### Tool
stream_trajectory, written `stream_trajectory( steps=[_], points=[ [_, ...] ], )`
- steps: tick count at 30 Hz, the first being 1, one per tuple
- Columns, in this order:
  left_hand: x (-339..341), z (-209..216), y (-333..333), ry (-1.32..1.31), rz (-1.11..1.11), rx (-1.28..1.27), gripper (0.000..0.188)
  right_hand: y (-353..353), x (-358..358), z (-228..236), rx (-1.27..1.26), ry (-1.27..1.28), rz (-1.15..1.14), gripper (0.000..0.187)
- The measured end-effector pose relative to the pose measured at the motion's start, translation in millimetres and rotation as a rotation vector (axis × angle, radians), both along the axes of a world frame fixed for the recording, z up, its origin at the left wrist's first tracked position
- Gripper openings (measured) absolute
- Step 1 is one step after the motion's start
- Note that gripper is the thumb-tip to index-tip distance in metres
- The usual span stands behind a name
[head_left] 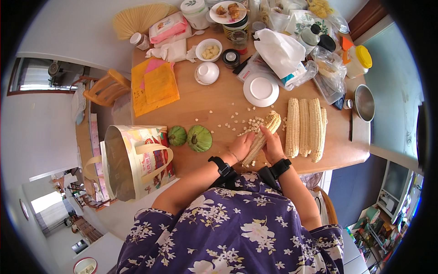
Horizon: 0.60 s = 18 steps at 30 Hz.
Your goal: Stripping kernels from a cob of corn using hands.
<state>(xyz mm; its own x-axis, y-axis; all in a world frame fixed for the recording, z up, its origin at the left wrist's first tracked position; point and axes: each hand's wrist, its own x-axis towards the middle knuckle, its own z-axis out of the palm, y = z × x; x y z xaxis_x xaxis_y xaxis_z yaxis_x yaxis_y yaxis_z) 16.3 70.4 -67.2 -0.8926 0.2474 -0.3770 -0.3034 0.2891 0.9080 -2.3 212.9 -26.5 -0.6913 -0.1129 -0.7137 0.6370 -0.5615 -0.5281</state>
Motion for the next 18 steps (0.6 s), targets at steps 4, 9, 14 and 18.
stream_trajectory(
  steps=[4, 9, 14, 18],
  points=[
    [-3, 4, 2, 0.050, 0.068, 0.142, 0.042, -2, 1, -5, -0.009, 0.042, 0.049, 0.023],
    [-10, 21, 4, -0.089, -0.034, 0.023, 0.042, 9, 2, -9, -0.086, 0.017, 0.204, 0.037],
    [-9, 22, 2, -0.037, -0.112, 0.000, 0.039, 36, -5, 3, -0.083, -0.049, 0.309, 0.052],
    [-13, 38, 9, 0.006, -0.228, -0.013, 0.040, 52, -3, 3, 0.053, 0.018, 0.410, 0.044]
  ],
)
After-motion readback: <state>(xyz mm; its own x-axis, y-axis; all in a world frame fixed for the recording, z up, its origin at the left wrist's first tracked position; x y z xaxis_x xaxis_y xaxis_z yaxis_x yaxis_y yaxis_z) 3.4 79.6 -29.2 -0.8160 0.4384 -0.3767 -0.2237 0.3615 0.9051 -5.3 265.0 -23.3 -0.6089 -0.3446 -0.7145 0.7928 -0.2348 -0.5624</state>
